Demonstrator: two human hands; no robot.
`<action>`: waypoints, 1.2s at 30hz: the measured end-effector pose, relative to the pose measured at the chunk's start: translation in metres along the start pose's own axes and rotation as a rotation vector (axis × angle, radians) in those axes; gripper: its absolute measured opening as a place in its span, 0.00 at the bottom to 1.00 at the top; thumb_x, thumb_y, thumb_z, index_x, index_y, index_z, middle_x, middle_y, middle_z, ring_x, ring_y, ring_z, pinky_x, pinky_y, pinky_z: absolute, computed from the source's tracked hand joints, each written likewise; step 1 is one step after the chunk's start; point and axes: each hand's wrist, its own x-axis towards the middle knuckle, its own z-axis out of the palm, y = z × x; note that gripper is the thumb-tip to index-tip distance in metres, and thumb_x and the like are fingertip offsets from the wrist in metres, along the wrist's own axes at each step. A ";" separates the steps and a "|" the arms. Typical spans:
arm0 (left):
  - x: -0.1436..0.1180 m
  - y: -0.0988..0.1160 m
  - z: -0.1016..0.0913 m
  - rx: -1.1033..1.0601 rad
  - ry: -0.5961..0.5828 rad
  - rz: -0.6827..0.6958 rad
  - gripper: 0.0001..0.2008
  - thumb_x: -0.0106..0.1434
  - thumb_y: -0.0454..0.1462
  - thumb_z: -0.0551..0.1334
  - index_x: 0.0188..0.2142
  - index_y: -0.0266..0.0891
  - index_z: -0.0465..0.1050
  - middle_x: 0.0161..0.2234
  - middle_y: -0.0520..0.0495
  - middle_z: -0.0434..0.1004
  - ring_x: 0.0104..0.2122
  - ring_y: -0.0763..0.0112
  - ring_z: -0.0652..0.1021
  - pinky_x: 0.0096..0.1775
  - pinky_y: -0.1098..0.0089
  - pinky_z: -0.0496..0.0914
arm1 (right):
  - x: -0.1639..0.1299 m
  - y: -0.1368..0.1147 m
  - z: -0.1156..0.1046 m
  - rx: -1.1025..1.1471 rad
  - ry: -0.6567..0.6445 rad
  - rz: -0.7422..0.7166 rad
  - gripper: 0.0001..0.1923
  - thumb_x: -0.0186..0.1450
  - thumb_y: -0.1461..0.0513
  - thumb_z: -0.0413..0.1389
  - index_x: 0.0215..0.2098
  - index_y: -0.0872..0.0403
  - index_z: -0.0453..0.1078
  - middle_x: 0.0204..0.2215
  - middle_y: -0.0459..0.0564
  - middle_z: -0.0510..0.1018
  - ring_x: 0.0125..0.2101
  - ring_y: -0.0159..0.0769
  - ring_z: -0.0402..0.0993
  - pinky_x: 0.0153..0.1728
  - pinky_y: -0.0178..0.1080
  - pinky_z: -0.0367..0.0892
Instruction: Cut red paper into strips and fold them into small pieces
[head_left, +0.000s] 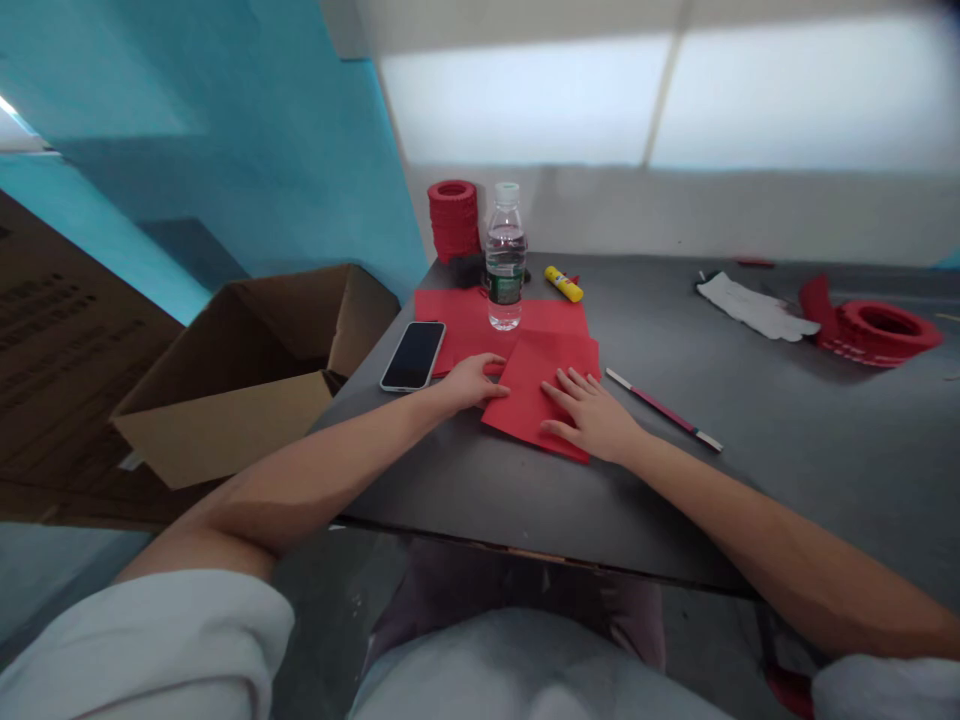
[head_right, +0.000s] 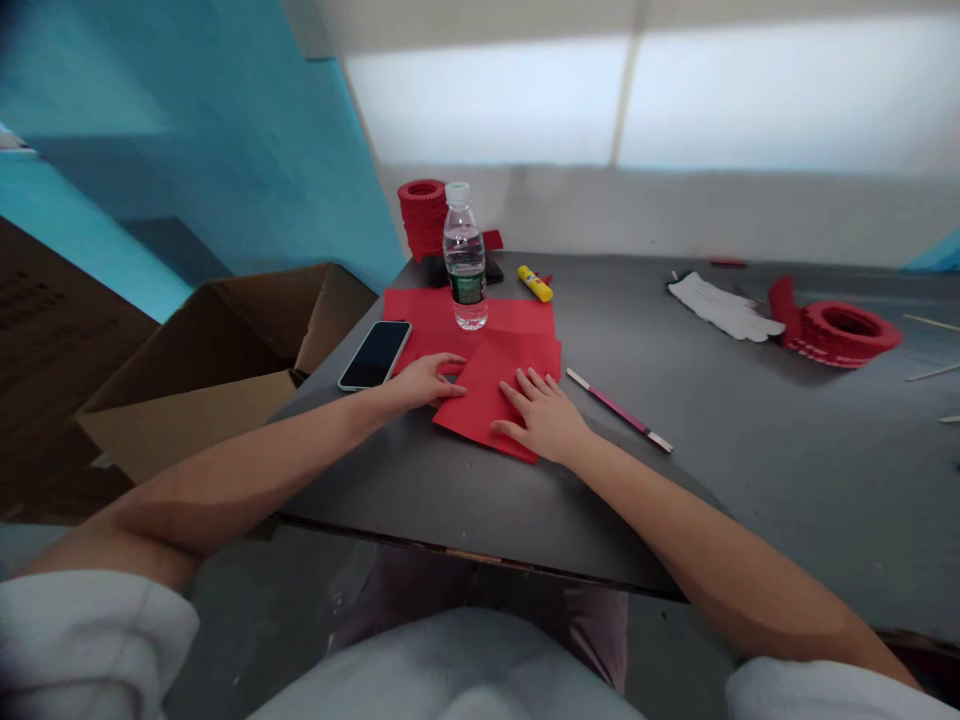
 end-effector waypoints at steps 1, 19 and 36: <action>0.000 0.000 0.000 -0.002 -0.001 0.004 0.26 0.55 0.26 0.64 0.53 0.34 0.63 0.27 0.48 0.75 0.26 0.69 0.78 0.30 0.68 0.74 | 0.000 0.000 0.000 0.000 -0.004 -0.001 0.41 0.63 0.39 0.38 0.64 0.55 0.53 0.63 0.61 0.53 0.63 0.51 0.45 0.61 0.53 0.45; 0.010 -0.007 -0.003 0.156 -0.013 0.079 0.29 0.53 0.28 0.66 0.54 0.36 0.62 0.20 0.53 0.69 0.21 0.71 0.73 0.27 0.72 0.69 | -0.002 -0.001 0.009 -0.045 0.010 0.006 0.41 0.63 0.38 0.37 0.66 0.52 0.48 0.64 0.60 0.49 0.63 0.51 0.44 0.61 0.51 0.43; -0.003 -0.002 -0.007 0.894 0.236 0.406 0.16 0.61 0.39 0.58 0.49 0.40 0.69 0.39 0.41 0.75 0.41 0.57 0.75 0.44 0.65 0.65 | -0.002 0.000 0.011 -0.067 0.011 0.000 0.42 0.63 0.38 0.35 0.66 0.52 0.47 0.64 0.59 0.49 0.63 0.51 0.43 0.61 0.51 0.43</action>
